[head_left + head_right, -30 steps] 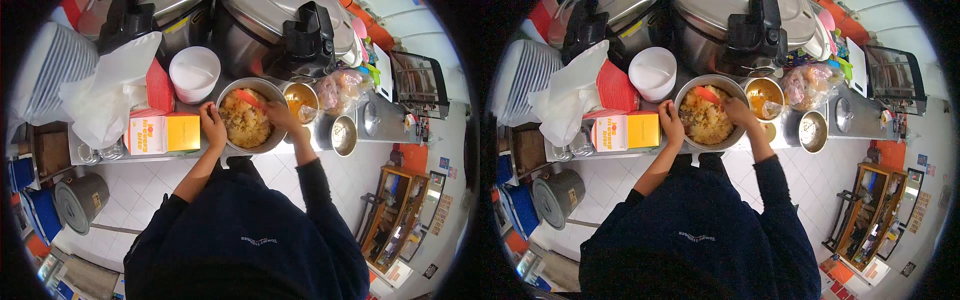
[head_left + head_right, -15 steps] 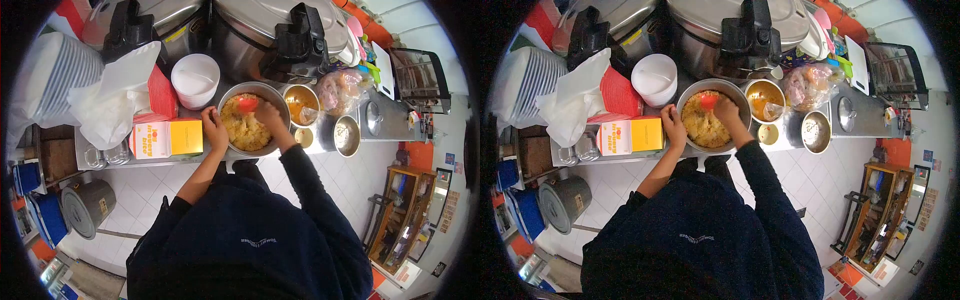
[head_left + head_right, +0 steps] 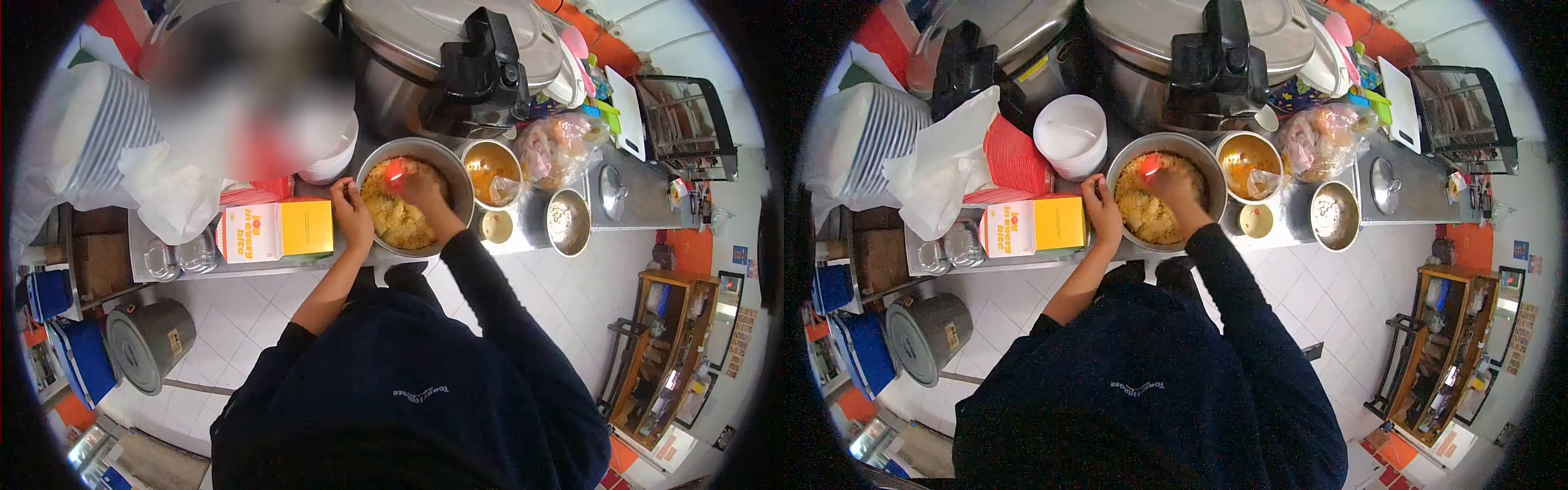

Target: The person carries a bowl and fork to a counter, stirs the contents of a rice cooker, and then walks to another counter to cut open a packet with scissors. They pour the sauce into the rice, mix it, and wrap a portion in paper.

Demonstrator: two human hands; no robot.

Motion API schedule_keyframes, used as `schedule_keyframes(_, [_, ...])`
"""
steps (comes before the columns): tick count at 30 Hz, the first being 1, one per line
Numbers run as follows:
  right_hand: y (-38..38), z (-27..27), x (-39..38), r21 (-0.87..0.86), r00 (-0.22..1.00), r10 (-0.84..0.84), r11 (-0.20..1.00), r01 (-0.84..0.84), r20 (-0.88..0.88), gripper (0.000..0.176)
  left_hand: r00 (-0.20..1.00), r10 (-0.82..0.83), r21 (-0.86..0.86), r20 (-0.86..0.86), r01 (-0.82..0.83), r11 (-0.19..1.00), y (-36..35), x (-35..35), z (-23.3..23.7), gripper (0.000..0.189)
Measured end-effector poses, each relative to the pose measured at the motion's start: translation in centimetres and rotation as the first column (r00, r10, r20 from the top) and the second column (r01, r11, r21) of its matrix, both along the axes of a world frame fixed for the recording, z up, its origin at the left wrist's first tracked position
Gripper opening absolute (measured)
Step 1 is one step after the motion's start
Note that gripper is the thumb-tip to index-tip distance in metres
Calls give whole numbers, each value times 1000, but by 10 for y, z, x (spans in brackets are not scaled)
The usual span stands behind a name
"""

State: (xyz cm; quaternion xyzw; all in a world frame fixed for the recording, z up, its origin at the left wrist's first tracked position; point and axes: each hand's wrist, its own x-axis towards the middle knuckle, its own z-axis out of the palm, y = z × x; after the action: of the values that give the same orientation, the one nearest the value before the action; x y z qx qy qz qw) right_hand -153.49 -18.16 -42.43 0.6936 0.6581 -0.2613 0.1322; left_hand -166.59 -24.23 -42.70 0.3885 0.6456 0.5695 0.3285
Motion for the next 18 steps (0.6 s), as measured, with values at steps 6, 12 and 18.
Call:
schedule_keyframes(6, [-13, -5, -1, -41, 929, 370, 928, -370, -10, 26, 993, 46, 88, -107, -36, 995, -1, 1, -7, 16])
schedule_keyframes(12, [-2, 26, 47, 347, 878, 299, 833, -432, 374, 21, 1000, 24, 48, -11, -23, 999, -2, 0, -4, 17])
schedule_keyframes(18, [-10, 38, 28, 318, 815, 448, 763, -563, 368, 18, 1000, 8, 42, 5, -8, 999, -1, -2, -2, 18])
